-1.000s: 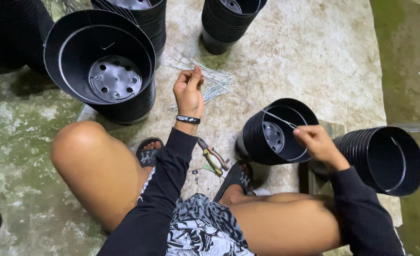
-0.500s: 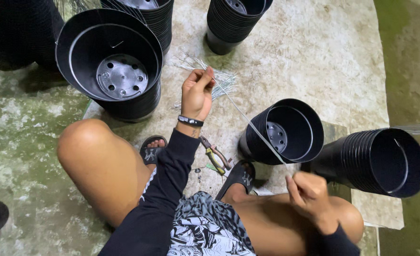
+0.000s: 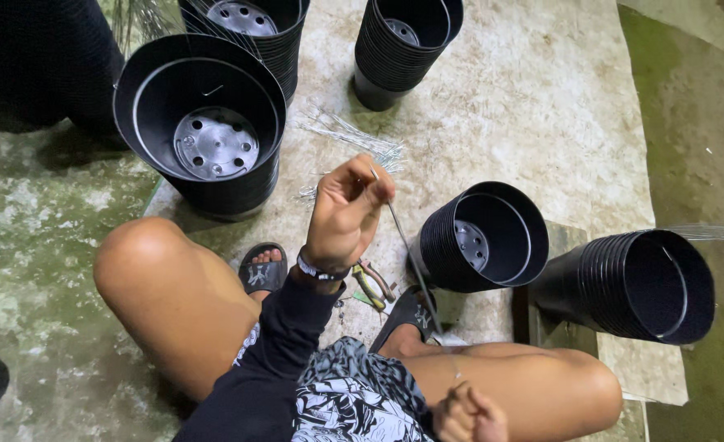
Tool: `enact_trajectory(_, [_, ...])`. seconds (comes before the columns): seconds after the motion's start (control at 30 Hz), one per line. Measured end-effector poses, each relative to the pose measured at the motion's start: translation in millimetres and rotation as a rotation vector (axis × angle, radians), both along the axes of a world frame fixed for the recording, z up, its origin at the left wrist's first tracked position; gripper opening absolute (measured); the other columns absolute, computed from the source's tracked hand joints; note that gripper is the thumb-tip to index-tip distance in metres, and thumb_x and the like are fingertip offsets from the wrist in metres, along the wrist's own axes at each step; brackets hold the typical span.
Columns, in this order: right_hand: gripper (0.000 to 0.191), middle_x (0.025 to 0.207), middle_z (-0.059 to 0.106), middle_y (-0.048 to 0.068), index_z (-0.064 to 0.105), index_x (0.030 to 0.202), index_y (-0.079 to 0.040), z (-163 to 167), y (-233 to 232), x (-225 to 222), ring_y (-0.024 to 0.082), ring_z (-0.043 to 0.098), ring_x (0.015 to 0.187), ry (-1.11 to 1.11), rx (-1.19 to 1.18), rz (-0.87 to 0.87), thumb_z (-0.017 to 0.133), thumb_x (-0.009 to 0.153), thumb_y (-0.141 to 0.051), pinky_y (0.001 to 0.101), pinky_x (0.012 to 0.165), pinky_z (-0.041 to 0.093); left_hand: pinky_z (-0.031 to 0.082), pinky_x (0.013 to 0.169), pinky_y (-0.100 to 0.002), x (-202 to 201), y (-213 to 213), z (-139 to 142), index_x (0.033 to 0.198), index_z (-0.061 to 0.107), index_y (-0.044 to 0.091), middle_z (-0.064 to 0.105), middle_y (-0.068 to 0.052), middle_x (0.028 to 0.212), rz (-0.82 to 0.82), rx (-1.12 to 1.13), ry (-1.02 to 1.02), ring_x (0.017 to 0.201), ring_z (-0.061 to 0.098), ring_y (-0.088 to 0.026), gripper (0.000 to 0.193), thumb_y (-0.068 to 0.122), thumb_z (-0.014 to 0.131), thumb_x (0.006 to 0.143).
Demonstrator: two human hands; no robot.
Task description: The person sits on the floor and assembles metal wire hangers into black plastic plant pots. They bend and twist wire ties into loops, insert them through holes in the pot base, and secure them to form a hanging mechanism. The person uses pliers to cut and shape the wire, then stacks the finished pots.
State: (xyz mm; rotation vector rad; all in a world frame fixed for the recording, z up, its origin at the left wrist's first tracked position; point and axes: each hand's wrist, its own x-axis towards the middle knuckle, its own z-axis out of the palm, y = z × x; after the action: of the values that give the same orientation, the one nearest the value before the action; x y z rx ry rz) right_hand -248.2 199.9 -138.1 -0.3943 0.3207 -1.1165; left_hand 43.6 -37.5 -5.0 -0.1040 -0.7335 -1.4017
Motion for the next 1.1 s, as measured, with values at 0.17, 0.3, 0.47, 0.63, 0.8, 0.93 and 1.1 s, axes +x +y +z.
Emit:
enact_trajectory(0.17, [0.019,0.066,0.034,0.002,0.042,0.096,-0.009,-13.0,4.0,19.2,0.014,0.033,0.054,0.097,0.007,-0.009,0.046,0.105,-0.025,0.031,0.053,0.03,0.046,0.081,-0.028,-2.1,14.8,-2.2,0.091,0.062,0.002,0.061,-0.004,0.087,-0.032,0.027,-0.052,0.081,0.055,-0.011,0.012,-0.001,0.067,0.102])
enact_trajectory(0.3, [0.017,0.069,0.036,0.003,0.043,0.106,-0.009,-13.7,-0.5,19.8,0.014,0.034,0.055,0.18,0.008,-0.036,0.046,0.104,-0.026,0.0303,0.053,0.031,0.046,0.08,-0.028,-9.4,0.0,-11.4,0.09,0.061,0.003,0.058,-0.001,0.084,-0.019,0.099,-0.067,0.08,0.055,-0.011,0.016,0.0,0.07,0.103])
enact_trajectory(0.47, [0.024,0.073,0.039,0.004,0.045,0.117,-0.008,-14.6,-11.5,27.7,0.014,0.036,0.056,0.296,0.019,-0.115,0.046,0.102,-0.026,0.0294,0.053,0.032,0.048,0.078,-0.028,-12.7,-22.8,-24.6,0.09,0.061,0.004,0.061,-0.002,0.083,-0.004,0.189,-0.074,0.08,0.06,-0.012,0.012,0.002,0.069,0.098])
enact_trajectory(0.63, [0.042,0.078,0.042,0.005,0.042,0.137,-0.01,-17.5,-33.9,34.1,0.014,0.039,0.057,0.387,0.101,-0.259,0.046,0.099,-0.027,0.0286,0.053,0.033,0.048,0.077,-0.027,-16.7,-33.3,-35.4,0.088,0.061,0.005,0.06,-0.001,0.081,0.072,0.139,-0.175,0.077,0.058,-0.01,0.017,0.006,0.073,0.099])
enact_trajectory(0.8, [0.047,0.079,0.047,0.006,0.039,0.146,-0.017,-18.5,-43.4,32.5,0.011,0.038,0.05,0.285,0.126,-0.342,0.047,0.101,-0.028,0.0242,0.046,0.034,0.045,0.073,-0.024,-18.4,-38.2,-39.8,0.084,0.06,0.006,0.059,0.002,0.078,0.215,0.121,-0.362,0.074,0.055,-0.006,0.022,0.012,0.075,0.1])
enact_trajectory(0.93, [0.039,0.08,0.056,0.009,0.047,0.136,-0.004,-0.1,-79.8,33.0,0.013,0.046,0.053,0.917,0.025,-0.461,0.053,0.1,-0.018,0.0255,0.045,0.034,0.042,0.067,-0.024,-10.3,-46.4,-42.9,0.084,0.063,0.005,0.06,0.002,0.075,0.249,0.123,-0.533,0.071,0.053,-0.005,0.02,0.012,0.077,0.096])
enact_trajectory(1.1, [0.027,0.098,0.066,0.01,0.056,0.131,0.002,71.5,-147.7,34.9,0.012,0.062,0.081,1.19,-0.539,-0.406,0.056,0.105,-0.004,0.0261,0.073,0.054,0.047,0.067,-0.027,-19.2,-54.1,-52.9,0.081,0.067,0.001,0.063,-0.002,0.078,0.355,-0.145,-0.878,0.071,0.058,-0.01,0.019,0.011,0.08,0.091])
